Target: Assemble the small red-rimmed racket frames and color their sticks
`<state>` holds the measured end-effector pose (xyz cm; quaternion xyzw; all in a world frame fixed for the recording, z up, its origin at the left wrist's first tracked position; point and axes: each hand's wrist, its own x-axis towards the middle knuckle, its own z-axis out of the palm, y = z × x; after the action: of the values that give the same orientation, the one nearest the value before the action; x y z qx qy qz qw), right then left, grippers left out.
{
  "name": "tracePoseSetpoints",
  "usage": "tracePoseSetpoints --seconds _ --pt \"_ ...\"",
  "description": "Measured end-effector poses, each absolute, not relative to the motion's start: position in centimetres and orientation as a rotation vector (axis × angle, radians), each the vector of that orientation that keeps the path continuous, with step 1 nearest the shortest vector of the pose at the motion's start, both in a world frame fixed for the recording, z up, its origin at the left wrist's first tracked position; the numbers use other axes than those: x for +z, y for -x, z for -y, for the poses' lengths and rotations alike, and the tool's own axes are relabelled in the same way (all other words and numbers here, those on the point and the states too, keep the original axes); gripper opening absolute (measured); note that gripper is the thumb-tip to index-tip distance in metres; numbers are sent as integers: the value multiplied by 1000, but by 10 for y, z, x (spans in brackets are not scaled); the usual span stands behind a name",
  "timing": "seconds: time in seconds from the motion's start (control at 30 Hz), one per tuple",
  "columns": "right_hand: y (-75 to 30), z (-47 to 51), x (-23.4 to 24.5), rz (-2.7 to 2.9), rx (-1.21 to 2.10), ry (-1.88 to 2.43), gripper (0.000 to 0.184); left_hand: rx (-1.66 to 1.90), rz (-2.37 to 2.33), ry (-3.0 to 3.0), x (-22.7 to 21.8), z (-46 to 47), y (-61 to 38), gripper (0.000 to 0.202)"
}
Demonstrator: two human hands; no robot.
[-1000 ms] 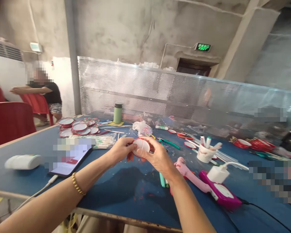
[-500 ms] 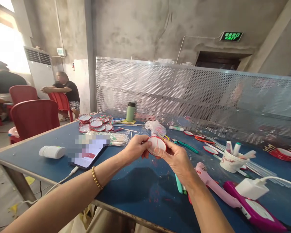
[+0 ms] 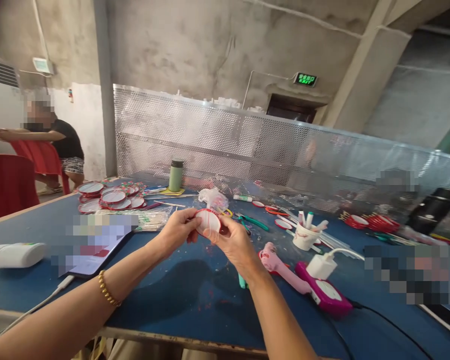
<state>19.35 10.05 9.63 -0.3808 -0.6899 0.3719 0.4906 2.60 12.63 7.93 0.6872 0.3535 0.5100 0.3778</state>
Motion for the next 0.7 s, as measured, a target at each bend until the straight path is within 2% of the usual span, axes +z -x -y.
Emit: tracePoseSetpoints --seconds 0.47,0.7 --pt "-192 -101 91 1663 794 877 35 1334 -896 -1735 80 -124 -25 22" --pt "-191 -110 81 1551 865 829 31 1343 -898 -1689 81 -123 -26 22"
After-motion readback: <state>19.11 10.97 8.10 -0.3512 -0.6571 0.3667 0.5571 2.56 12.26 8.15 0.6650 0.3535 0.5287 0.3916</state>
